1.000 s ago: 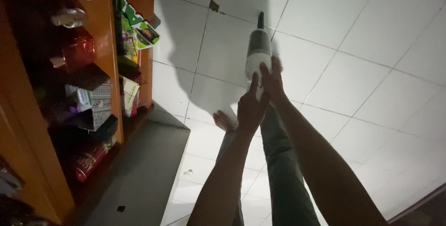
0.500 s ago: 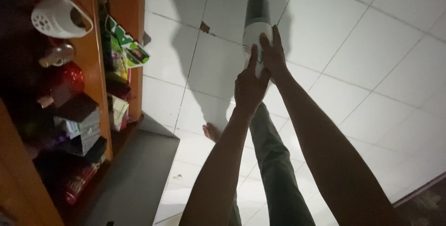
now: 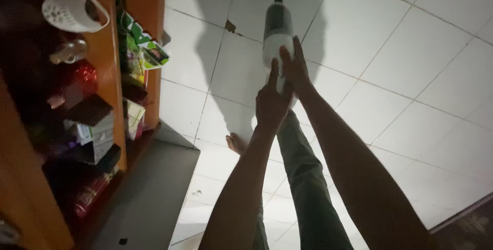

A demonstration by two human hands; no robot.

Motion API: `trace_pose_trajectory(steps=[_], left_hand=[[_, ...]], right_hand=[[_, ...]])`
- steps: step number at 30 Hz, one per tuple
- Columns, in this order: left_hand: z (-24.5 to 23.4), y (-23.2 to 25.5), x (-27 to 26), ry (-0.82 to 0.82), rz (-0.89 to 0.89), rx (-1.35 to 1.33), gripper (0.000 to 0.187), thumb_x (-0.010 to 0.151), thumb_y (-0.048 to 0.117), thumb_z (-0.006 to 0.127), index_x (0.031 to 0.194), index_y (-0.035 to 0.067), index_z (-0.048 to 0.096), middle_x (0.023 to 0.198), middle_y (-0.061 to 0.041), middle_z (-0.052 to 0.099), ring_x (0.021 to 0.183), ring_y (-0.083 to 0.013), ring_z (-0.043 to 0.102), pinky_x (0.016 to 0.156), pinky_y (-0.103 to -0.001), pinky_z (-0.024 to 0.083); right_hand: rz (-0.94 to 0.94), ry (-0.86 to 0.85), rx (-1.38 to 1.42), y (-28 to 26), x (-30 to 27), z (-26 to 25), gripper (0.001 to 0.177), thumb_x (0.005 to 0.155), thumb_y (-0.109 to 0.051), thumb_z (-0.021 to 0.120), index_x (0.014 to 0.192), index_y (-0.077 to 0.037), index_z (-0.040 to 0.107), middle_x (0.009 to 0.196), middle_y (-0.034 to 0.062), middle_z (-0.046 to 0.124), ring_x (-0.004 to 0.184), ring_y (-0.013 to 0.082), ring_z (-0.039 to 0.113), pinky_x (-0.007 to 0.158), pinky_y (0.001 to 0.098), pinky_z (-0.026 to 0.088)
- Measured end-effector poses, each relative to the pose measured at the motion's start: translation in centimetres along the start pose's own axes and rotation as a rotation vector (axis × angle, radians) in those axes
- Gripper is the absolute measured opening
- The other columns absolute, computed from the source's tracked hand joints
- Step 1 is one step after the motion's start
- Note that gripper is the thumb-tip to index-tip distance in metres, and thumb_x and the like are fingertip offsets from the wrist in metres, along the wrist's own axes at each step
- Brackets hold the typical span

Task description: The person uses a handheld stick vacuum to clean a white tiled floor. They move the vacuum back and forth across the floor in a repetitive pattern, covering a section of the room.

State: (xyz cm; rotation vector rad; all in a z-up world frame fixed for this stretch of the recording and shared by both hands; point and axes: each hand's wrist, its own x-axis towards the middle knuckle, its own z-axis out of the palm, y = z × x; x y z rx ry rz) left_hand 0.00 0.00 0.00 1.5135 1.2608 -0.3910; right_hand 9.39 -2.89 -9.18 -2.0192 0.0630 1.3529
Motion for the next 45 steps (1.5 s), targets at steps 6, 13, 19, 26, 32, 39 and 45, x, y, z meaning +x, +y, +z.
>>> trace_pose_trajectory(steps=[6, 13, 19, 26, 32, 39, 45], left_hand=[[-1.3, -4.9, -5.6, -0.007, -0.063, -0.032, 0.071, 0.095, 0.05, 0.046, 0.161, 0.039, 0.024, 0.119, -0.028, 0.069, 0.108, -0.0465, 0.069, 0.092, -0.059, 0.055], [-2.0, -11.2, -9.3, -0.03, -0.058, -0.04, 0.07, 0.097, 0.042, 0.047, 0.162, 0.03, 0.024, 0.126, -0.032, 0.065, 0.115, -0.0504, 0.065, 0.095, -0.062, 0.052], [-3.0, -11.2, -9.1, -0.031, -0.011, -0.07, 0.071, 0.097, 0.049, 0.042, 0.162, 0.027, 0.024, 0.133, -0.032, 0.061, 0.119, -0.0513, 0.062, 0.1, -0.065, 0.049], [-4.4, -6.9, -4.5, -0.023, 0.041, -0.085, 0.068, 0.1, 0.045, 0.044, 0.162, 0.029, 0.021, 0.13, -0.031, 0.064, 0.117, -0.0518, 0.064, 0.096, -0.065, 0.049], [-3.2, -2.9, 2.5, 0.075, 0.132, -0.085, 0.072, 0.099, 0.048, 0.046, 0.162, 0.027, 0.02, 0.128, -0.03, 0.067, 0.108, -0.0496, 0.069, 0.084, -0.057, 0.055], [-4.3, 3.2, 6.6, 0.076, 0.1, -0.154, 0.071, 0.097, 0.053, 0.043, 0.161, 0.032, 0.02, 0.11, -0.023, 0.076, 0.082, -0.0387, 0.077, 0.065, -0.045, 0.059], [-3.2, 0.2, 6.1, 0.109, 0.164, -0.11, 0.073, 0.099, 0.04, 0.054, 0.161, 0.026, 0.018, 0.128, -0.024, 0.071, 0.096, -0.0458, 0.073, 0.07, -0.049, 0.054]], right_hand=[[0.098, -0.026, 0.017, 3.0, -6.5, 3.8, 0.083, 0.101, -0.067, 0.053, 0.164, -0.025, 0.018, 0.164, 0.0235, 0.03, 0.146, 0.045, 0.039, 0.115, 0.0582, 0.038], [-0.083, 0.033, -0.323, 14.0, -5.9, 7.7, 0.089, 0.101, -0.073, 0.044, 0.163, -0.012, 0.026, 0.165, 0.026, 0.027, 0.155, 0.0409, 0.018, 0.126, 0.0509, 0.002], [-0.168, 0.105, -0.439, 14.5, -4.5, 8.3, 0.091, 0.102, -0.074, 0.039, 0.159, -0.003, 0.033, 0.16, 0.0349, 0.028, 0.153, 0.0459, 0.018, 0.125, 0.0534, 0.003], [-0.051, 0.017, -0.128, 8.3, -1.5, 6.8, 0.081, 0.104, -0.07, 0.05, 0.165, -0.027, 0.017, 0.16, 0.0259, 0.033, 0.148, 0.0471, 0.033, 0.119, 0.0602, 0.022], [-0.085, -0.011, 0.041, 1.7, 4.1, 3.9, 0.082, 0.101, -0.064, 0.053, 0.163, -0.025, 0.016, 0.163, 0.0204, 0.035, 0.148, 0.038, 0.038, 0.116, 0.0501, 0.036], [-0.124, -0.025, 0.401, -2.6, 9.7, 1.6, 0.084, 0.093, -0.049, 0.068, 0.16, -0.027, 0.023, 0.159, 0.0102, 0.047, 0.131, 0.02, 0.06, 0.098, 0.0335, 0.053], [-0.157, -0.026, 0.102, -1.5, 7.9, 2.2, 0.082, 0.098, -0.058, 0.053, 0.161, -0.022, 0.017, 0.165, 0.0174, 0.034, 0.147, 0.035, 0.043, 0.111, 0.0434, 0.044]])
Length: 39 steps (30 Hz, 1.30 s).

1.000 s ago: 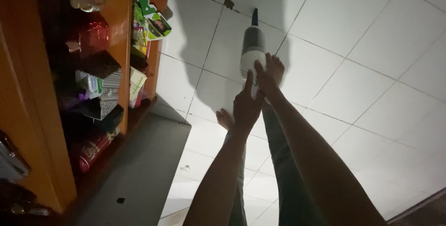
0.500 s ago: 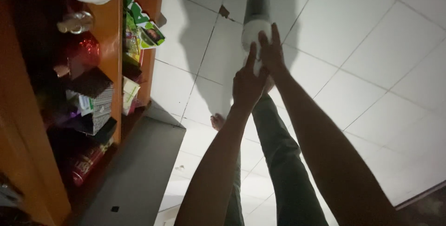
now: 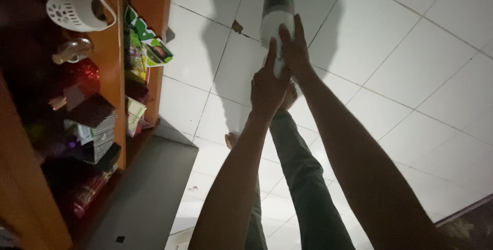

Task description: The person uses a handheld stick vacuum to clean a white tiled floor. They move the vacuum back and forth across the floor in a repetitive pattern, covering a section of the room.

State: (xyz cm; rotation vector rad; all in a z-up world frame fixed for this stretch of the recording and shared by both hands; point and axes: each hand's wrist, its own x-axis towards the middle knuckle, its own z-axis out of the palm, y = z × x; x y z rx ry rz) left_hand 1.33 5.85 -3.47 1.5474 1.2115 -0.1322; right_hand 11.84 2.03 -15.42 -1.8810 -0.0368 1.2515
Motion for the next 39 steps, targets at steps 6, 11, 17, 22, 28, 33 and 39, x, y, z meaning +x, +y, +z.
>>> trace_pose_trajectory(steps=[6, 11, 17, 22, 28, 33, 39], left_hand=[[-3.0, -0.7, -6.3, -0.048, -0.186, 0.047, 0.069, 0.098, 0.048, 0.047, 0.16, 0.041, 0.018, 0.126, -0.029, 0.067, 0.111, -0.0513, 0.066, 0.095, -0.066, 0.05], [-5.1, -4.2, -11.0, -0.086, -0.224, 0.071, 0.07, 0.097, 0.043, 0.05, 0.161, 0.038, 0.021, 0.123, -0.028, 0.068, 0.112, -0.0487, 0.067, 0.095, -0.063, 0.051], [-6.2, -9.7, -15.3, -0.11, -0.259, 0.083, 0.07, 0.095, 0.043, 0.051, 0.16, 0.036, 0.026, 0.122, -0.029, 0.068, 0.112, -0.0489, 0.066, 0.097, -0.061, 0.051], [-8.2, -10.2, -16.3, -0.158, -0.285, 0.082, 0.071, 0.095, 0.044, 0.05, 0.161, 0.037, 0.024, 0.123, -0.026, 0.069, 0.113, -0.046, 0.067, 0.099, -0.058, 0.052], [-9.4, -7.4, -13.4, -0.167, -0.178, 0.067, 0.073, 0.096, 0.042, 0.045, 0.164, 0.027, 0.021, 0.127, -0.031, 0.065, 0.111, -0.0515, 0.066, 0.095, -0.063, 0.051], [-8.8, -6.8, -7.2, -0.146, -0.043, 0.13, 0.071, 0.101, 0.043, 0.044, 0.164, 0.028, 0.014, 0.136, -0.03, 0.061, 0.117, -0.0542, 0.062, 0.1, -0.067, 0.045], [-8.2, -2.5, 0.8, -0.106, -0.019, 0.103, 0.074, 0.099, 0.045, 0.05, 0.162, 0.022, 0.018, 0.075, -0.015, 0.07, 0.051, -0.025, 0.063, 0.043, -0.036, 0.045]], right_hand=[[0.094, -0.04, -0.09, 1.9, -6.5, 3.3, 0.097, 0.095, -0.079, 0.054, 0.165, -0.023, 0.018, 0.163, 0.0297, 0.028, 0.146, 0.0539, 0.032, 0.114, 0.0684, 0.031], [0.169, -0.039, -0.179, 6.4, -11.2, 6.2, 0.085, 0.1, -0.072, 0.05, 0.165, -0.028, 0.016, 0.165, 0.022, 0.028, 0.148, 0.0479, 0.032, 0.117, 0.0622, 0.03], [0.189, -0.012, -0.273, -6.2, -22.6, 7.7, 0.083, 0.101, -0.063, 0.042, 0.164, -0.017, 0.014, 0.165, 0.0288, 0.022, 0.149, 0.0525, 0.023, 0.121, 0.0628, 0.023], [0.203, 0.001, -0.258, 8.5, -17.2, 10.8, 0.081, 0.103, -0.07, 0.047, 0.165, -0.03, 0.013, 0.165, 0.0263, 0.023, 0.149, 0.0486, 0.026, 0.122, 0.0629, 0.02], [0.228, -0.074, -0.011, 3.6, -16.2, 11.9, 0.089, 0.097, -0.075, 0.051, 0.164, -0.034, 0.011, 0.17, 0.0165, 0.017, 0.155, 0.0411, 0.02, 0.122, 0.0597, 0.022], [0.061, 0.045, -0.044, 6.4, -7.6, 10.8, 0.087, 0.104, -0.072, 0.052, 0.166, -0.026, 0.013, 0.17, 0.0184, 0.019, 0.153, 0.0447, 0.025, 0.122, 0.0619, 0.027], [0.017, 0.064, 0.032, -1.5, -1.6, 8.3, 0.082, 0.097, -0.061, 0.05, 0.161, -0.022, 0.017, 0.167, 0.0142, 0.029, 0.148, 0.0324, 0.04, 0.112, 0.0422, 0.043]])
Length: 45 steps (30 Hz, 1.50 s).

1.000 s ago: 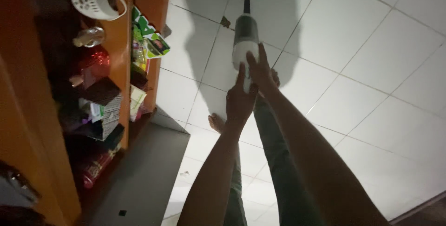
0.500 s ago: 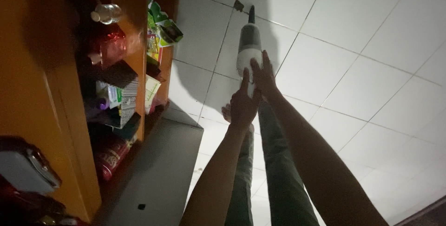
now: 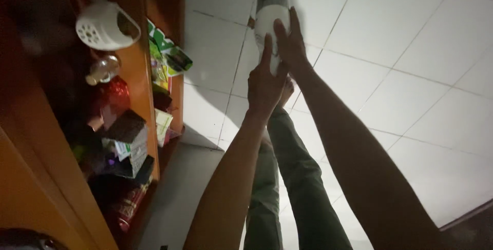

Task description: The person uses a handheld stick vacuum to clean a white tiled floor. They move the vacuum back and forth across the floor in a repetitive pattern, covering a section of the room.

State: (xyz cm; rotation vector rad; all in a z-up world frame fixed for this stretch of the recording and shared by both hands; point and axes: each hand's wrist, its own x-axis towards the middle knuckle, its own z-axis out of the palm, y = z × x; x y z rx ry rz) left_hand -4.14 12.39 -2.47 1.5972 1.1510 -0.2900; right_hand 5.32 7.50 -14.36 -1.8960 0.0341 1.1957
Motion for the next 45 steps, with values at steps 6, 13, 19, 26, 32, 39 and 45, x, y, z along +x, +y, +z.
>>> trace_pose_trajectory(steps=[6, 13, 19, 26, 32, 39, 45], left_hand=[[-1.6, 4.5, 1.8, -0.029, -0.137, -0.082, 0.074, 0.095, 0.039, 0.048, 0.162, 0.027, 0.018, 0.073, -0.012, 0.072, 0.053, -0.023, 0.068, 0.051, -0.037, 0.057], [-1.4, 2.2, -1.0, -0.058, -0.16, 0.002, 0.076, 0.098, 0.042, 0.049, 0.163, 0.027, 0.014, 0.085, -0.018, 0.073, 0.065, -0.0297, 0.069, 0.052, -0.039, 0.049], [-0.2, -1.7, -7.2, -0.007, -0.049, -0.05, 0.069, 0.101, 0.039, 0.049, 0.163, 0.033, 0.021, 0.14, -0.029, 0.058, 0.127, -0.0506, 0.057, 0.101, -0.062, 0.049], [0.0, -4.9, -15.5, -0.053, -0.164, 0.064, 0.072, 0.098, 0.039, 0.049, 0.163, 0.034, 0.019, 0.12, -0.028, 0.069, 0.112, -0.0479, 0.067, 0.092, -0.062, 0.052], [2.5, -15.8, -20.8, -0.037, -0.12, 0.041, 0.069, 0.101, 0.04, 0.049, 0.163, 0.027, 0.021, 0.129, -0.032, 0.062, 0.12, -0.0518, 0.06, 0.101, -0.065, 0.043], [0.7, -16.9, -26.5, -0.051, -0.26, -0.075, 0.072, 0.098, 0.037, 0.051, 0.163, 0.03, 0.021, 0.153, -0.034, 0.041, 0.148, -0.0484, 0.029, 0.119, -0.061, 0.026], [4.8, -22.4, -24.9, 0.046, -0.112, 0.003, 0.076, 0.101, 0.046, 0.052, 0.164, 0.019, 0.02, 0.143, -0.047, 0.042, 0.141, -0.061, 0.032, 0.117, -0.068, 0.022]], right_hand=[[0.115, -0.026, 0.083, -6.4, 0.3, -0.6, 0.077, 0.096, -0.053, 0.049, 0.16, -0.025, 0.018, 0.157, 0.0095, 0.049, 0.132, 0.0244, 0.06, 0.099, 0.0338, 0.053], [0.064, -0.003, -0.08, -0.2, -0.2, 0.4, 0.08, 0.097, -0.058, 0.05, 0.161, -0.022, 0.017, 0.164, 0.0149, 0.036, 0.144, 0.0322, 0.046, 0.108, 0.043, 0.044], [0.067, -0.014, -0.005, 3.1, -6.8, 1.4, 0.084, 0.103, -0.064, 0.059, 0.165, -0.024, 0.018, 0.168, 0.0222, 0.021, 0.152, 0.0475, 0.023, 0.119, 0.063, 0.03], [0.153, -0.086, -0.135, 8.5, -14.7, 2.1, 0.09, 0.1, -0.071, 0.05, 0.165, -0.021, 0.014, 0.168, 0.0229, 0.017, 0.155, 0.0433, 0.013, 0.123, 0.0594, 0.019], [-0.082, 0.039, -0.228, 10.5, -21.4, 5.3, 0.085, 0.105, -0.055, 0.054, 0.167, -0.02, 0.008, 0.167, 0.0288, 0.011, 0.154, 0.0463, 0.009, 0.125, 0.0559, 0.011], [0.22, -0.193, -0.055, 23.0, -24.5, 8.6, 0.084, 0.101, -0.066, 0.053, 0.166, -0.032, 0.012, 0.17, 0.0153, 0.013, 0.153, 0.0429, 0.02, 0.122, 0.0576, 0.025], [0.071, 0.042, -0.497, 23.0, -22.4, 2.9, 0.09, 0.1, -0.075, 0.045, 0.165, -0.018, 0.022, 0.164, 0.0314, 0.025, 0.149, 0.0558, 0.021, 0.123, 0.0633, 0.011]])
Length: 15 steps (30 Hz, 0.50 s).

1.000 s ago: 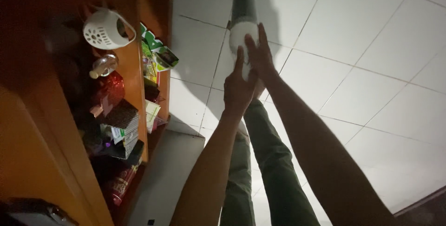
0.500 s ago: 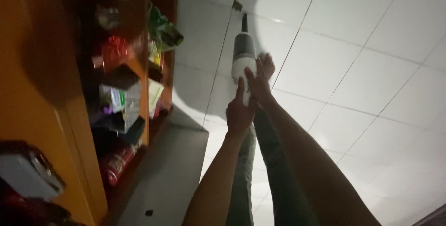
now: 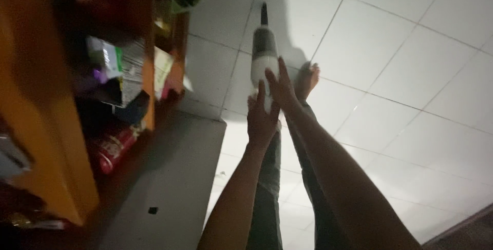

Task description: The person uses a handheld stick vacuum to clean a white tiled floor. They move the vacuum back and forth across the floor in a repetitive pattern, covering a section of the room.

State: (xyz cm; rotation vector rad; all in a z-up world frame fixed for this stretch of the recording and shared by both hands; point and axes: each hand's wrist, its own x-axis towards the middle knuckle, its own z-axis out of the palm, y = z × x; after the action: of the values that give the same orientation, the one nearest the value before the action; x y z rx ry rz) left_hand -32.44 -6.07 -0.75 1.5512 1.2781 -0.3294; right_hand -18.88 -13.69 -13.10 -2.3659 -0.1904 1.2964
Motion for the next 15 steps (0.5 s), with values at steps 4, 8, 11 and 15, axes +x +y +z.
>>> trace_pose_trajectory(steps=[4, 8, 11, 15], left_hand=[[1.6, 0.5, 2.4, -0.003, 0.017, 0.022, 0.074, 0.102, 0.046, 0.049, 0.165, 0.024, 0.017, 0.141, -0.036, 0.053, 0.133, -0.0593, 0.046, 0.118, -0.067, 0.019], [1.5, 3.9, 4.9, 0.062, 0.04, -0.008, 0.075, 0.099, 0.053, 0.047, 0.163, 0.027, 0.017, 0.11, -0.023, 0.068, 0.09, -0.0421, 0.062, 0.08, -0.055, 0.035], [1.1, 6.5, 5.8, 0.108, 0.045, -0.116, 0.077, 0.097, 0.051, 0.047, 0.162, 0.02, 0.021, 0.093, -0.019, 0.076, 0.063, -0.0295, 0.072, 0.051, -0.04, 0.052], [0.8, 9.1, 4.7, 0.145, 0.001, -0.071, 0.072, 0.097, 0.036, 0.051, 0.163, 0.033, 0.022, 0.116, -0.031, 0.07, 0.105, -0.0525, 0.069, 0.089, -0.063, 0.053]], right_hand=[[0.035, 0.034, -0.283, -5.9, -1.0, 1.0, 0.084, 0.096, -0.084, 0.039, 0.164, -0.037, 0.022, 0.154, 0.0316, 0.04, 0.147, 0.0541, 0.025, 0.122, 0.0598, 0.012], [0.025, -0.14, 0.256, -7.3, 2.9, -0.8, 0.078, 0.097, -0.067, 0.05, 0.16, -0.037, 0.015, 0.163, 0.0167, 0.036, 0.145, 0.0365, 0.042, 0.116, 0.0481, 0.033], [-0.082, -0.182, 0.379, -7.9, 5.2, -1.4, 0.08, 0.097, -0.056, 0.05, 0.162, -0.021, 0.017, 0.163, 0.016, 0.036, 0.144, 0.0312, 0.044, 0.108, 0.0413, 0.043], [-0.059, -0.19, 0.328, -9.9, 3.2, -3.0, 0.084, 0.1, -0.071, 0.054, 0.164, -0.029, 0.018, 0.166, 0.0155, 0.033, 0.15, 0.0393, 0.034, 0.122, 0.0546, 0.03]])
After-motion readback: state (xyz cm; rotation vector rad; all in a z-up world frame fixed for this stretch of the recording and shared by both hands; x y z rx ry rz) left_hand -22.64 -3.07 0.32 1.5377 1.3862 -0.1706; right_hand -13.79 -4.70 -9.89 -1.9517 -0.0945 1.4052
